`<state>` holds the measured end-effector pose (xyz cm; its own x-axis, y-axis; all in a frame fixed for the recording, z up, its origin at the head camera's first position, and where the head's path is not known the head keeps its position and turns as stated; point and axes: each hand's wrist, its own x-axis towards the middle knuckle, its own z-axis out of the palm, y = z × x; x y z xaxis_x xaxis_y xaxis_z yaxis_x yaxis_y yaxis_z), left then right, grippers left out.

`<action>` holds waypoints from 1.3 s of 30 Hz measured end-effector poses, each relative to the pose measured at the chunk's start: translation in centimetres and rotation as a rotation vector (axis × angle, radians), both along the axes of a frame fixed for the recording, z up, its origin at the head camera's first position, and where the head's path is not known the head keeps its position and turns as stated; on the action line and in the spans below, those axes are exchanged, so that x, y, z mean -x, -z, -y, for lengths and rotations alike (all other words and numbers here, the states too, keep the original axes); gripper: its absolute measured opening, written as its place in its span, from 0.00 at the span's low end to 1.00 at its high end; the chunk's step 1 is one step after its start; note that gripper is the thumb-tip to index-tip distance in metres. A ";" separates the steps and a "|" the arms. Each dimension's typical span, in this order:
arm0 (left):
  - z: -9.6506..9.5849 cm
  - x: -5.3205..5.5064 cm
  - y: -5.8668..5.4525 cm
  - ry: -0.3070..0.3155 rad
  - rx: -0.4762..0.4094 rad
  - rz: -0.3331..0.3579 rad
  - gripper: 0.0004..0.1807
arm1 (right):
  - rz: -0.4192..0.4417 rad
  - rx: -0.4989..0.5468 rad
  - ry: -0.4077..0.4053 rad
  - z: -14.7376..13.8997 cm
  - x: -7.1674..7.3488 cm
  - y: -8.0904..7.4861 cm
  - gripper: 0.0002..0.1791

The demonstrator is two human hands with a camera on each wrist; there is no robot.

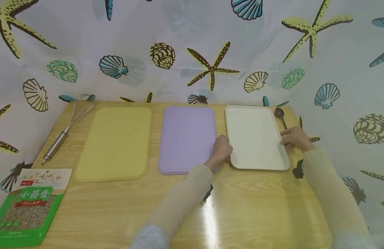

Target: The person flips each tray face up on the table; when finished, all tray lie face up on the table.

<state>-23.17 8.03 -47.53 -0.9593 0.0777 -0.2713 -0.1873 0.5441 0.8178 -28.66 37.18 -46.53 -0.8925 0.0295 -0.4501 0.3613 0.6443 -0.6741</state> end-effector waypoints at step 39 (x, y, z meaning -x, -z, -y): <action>7.3 -1.2 -1.9 0.113 0.126 -0.203 0.22 | -0.296 -0.556 -0.101 3.6 -1.1 0.3 0.21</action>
